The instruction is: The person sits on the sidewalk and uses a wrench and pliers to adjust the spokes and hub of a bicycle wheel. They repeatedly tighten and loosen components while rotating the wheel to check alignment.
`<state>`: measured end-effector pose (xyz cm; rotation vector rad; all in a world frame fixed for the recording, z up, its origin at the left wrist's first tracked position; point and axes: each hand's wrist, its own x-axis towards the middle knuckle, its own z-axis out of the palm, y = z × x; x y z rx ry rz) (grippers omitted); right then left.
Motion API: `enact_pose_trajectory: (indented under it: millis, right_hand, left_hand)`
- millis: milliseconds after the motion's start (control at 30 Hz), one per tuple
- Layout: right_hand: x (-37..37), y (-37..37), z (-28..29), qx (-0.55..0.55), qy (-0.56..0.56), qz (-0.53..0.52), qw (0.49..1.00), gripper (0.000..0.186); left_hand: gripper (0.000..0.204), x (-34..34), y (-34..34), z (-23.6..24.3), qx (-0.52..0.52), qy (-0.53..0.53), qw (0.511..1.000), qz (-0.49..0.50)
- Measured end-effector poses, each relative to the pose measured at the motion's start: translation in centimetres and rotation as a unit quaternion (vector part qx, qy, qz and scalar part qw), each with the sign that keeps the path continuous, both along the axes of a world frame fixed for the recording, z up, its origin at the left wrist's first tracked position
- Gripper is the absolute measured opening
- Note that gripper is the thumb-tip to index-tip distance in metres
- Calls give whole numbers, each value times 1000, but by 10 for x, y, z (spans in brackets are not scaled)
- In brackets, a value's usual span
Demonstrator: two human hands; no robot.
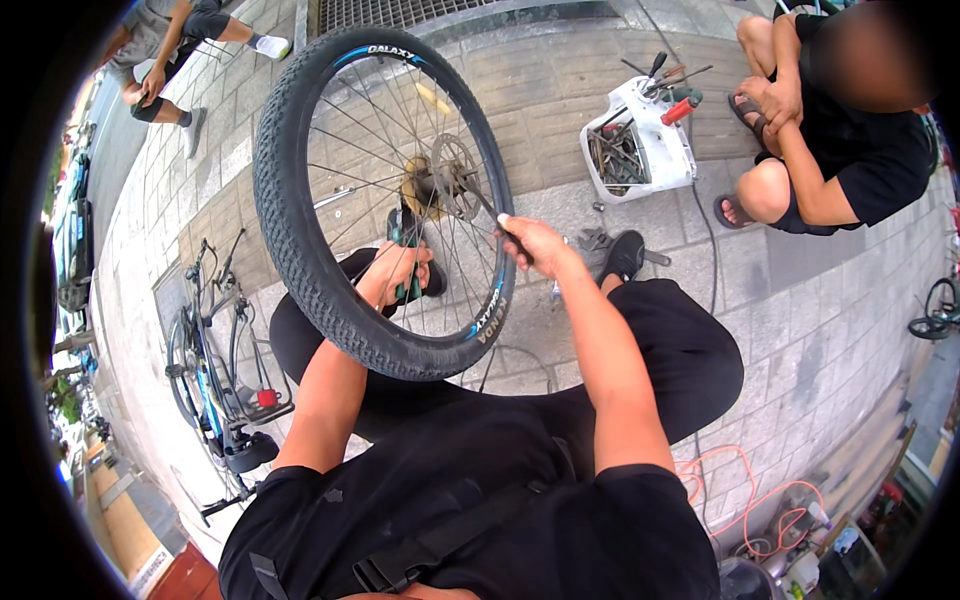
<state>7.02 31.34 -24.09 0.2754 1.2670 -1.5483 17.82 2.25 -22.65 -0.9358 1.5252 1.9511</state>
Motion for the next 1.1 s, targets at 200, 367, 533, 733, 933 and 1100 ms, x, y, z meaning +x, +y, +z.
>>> enact_pose_trajectory:
  millis: [200, 367, 533, 733, 933, 1100]
  right_hand:
    - [-45, 18, -25, 23, 81, 104, 991, 43]
    - [3, -5, 27, -83, -85, 67, 991, 46]
    - [32, -40, 69, -35, -177, -57, 982, 44]
    - [29, -31, 49, 14, -123, -23, 992, 44]
    - [18, -21, 56, 43, -107, 30, 993, 46]
    - [16, -21, 60, 25, -126, 25, 991, 46]
  left_hand:
    - [12, -5, 11, 13, -24, -65, 997, 20]
    - [13, -2, 10, 7, -28, -47, 998, 25]
    - [14, -3, 15, 11, -45, -48, 997, 28]
    - [17, 6, 5, -1, 39, -7, 998, 42]
    - [21, -2, 15, 11, -13, -47, 997, 59]
    - [24, 1, 15, 11, -2, -24, 997, 68]
